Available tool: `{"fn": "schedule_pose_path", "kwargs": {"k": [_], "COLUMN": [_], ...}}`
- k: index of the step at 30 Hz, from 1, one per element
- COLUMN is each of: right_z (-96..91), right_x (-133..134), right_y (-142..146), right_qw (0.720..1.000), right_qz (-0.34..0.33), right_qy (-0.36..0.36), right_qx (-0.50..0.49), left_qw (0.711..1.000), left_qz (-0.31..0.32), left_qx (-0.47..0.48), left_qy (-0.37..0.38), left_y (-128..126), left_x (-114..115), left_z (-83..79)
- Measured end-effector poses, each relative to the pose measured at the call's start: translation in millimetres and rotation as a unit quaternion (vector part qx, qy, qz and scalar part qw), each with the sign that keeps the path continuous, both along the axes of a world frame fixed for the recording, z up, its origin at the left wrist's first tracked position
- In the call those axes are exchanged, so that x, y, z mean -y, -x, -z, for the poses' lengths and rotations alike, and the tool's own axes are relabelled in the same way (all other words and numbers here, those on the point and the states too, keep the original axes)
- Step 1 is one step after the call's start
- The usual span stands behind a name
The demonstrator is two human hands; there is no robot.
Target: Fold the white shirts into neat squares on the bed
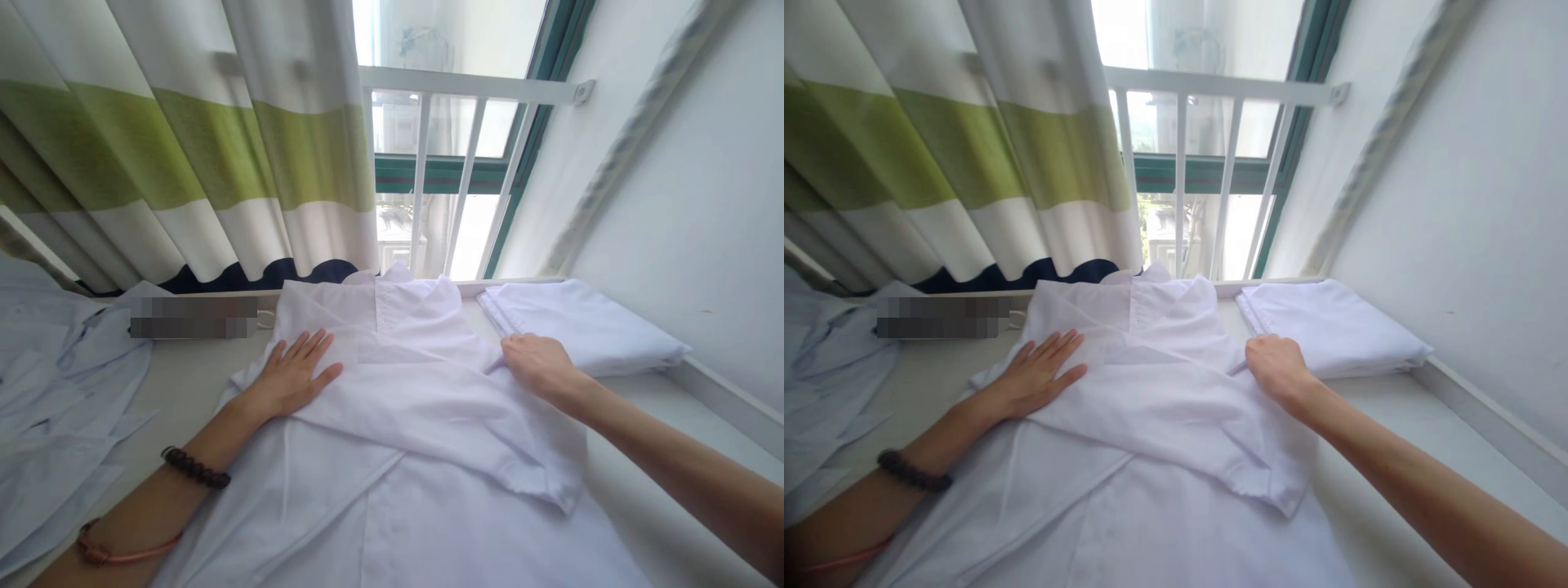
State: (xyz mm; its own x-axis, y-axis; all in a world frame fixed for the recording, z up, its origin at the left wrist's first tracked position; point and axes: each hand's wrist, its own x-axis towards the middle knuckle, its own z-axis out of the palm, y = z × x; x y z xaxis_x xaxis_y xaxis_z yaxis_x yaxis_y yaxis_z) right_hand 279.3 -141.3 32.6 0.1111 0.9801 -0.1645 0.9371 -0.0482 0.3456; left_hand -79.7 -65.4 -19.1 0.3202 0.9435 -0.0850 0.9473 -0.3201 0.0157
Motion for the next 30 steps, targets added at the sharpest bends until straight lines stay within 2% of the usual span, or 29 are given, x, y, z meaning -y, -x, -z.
{"fn": "schedule_pose_path", "kwargs": {"k": [3, 6, 8, 10, 13, 16, 18, 19, 21, 23, 25, 27, 30], "right_z": [-9.2, -8.6, 4.5, 26.9, 62.5, 77.4, 71.2, 64.4, 47.4, 31.5, 21.3, 17.4, 18.3], "right_x": [-0.9, -10.4, -21.3, -31.7, -37.6, -31.5, -27.1, -26.5, -29.8, -39.1, -52.7, -68.6, -95.1], "right_y": [9.4, 27.8, 41.0, 49.6, 50.0, 41.1, 36.6, 36.2, 41.6, 57.0, 82.5, 115.7, 171.3], "right_qw": [0.999, 0.984, 0.959, 0.940, 0.933, 0.935, 0.939, 0.942, 0.950, 0.957, 0.960, 0.946, 0.918], "right_qz": [-0.032, -0.138, -0.216, -0.249, -0.242, -0.223, -0.222, -0.223, -0.225, -0.219, -0.211, -0.221, -0.241], "right_qy": [-0.037, -0.087, -0.113, -0.102, -0.062, -0.063, -0.056, -0.046, -0.024, -0.020, -0.049, -0.082, -0.080], "right_qx": [0.001, -0.067, -0.143, -0.209, -0.258, -0.268, -0.256, -0.245, -0.216, -0.187, -0.180, -0.221, -0.306], "left_qw": [1.000, 0.998, 0.999, 0.999, 0.998, 0.992, 0.986, 0.984, 0.984, 0.975, 0.970, 0.972, 0.975], "left_qz": [0.011, 0.026, 0.021, 0.013, 0.038, 0.061, 0.028, 0.004, -0.042, -0.036, 0.000, 0.023, 0.031], "left_qx": [0.007, 0.018, 0.025, 0.032, 0.051, 0.091, 0.119, 0.131, 0.171, 0.198, 0.204, 0.202, 0.205], "left_qy": [-0.020, -0.047, -0.042, -0.025, -0.001, -0.057, -0.116, -0.117, -0.010, 0.098, 0.131, 0.114, 0.077], "left_y": [-2.8, -6.1, -7.1, -5.5, 4.5, 26.6, 47.8, 59.2, 80.4, 95.3, 101.6, 101.7, 100.3], "left_x": [-1.2, -2.4, -0.8, 3.3, 10.6, 11.0, 6.5, 3.9, 0.4, 1.0, 4.6, 7.8, 8.0], "left_z": [0.7, 2.9, 4.6, 6.0, 5.9, -0.9, -10.2, -15.7, -26.8, -35.4, -40.0, -40.7, -36.7]}}
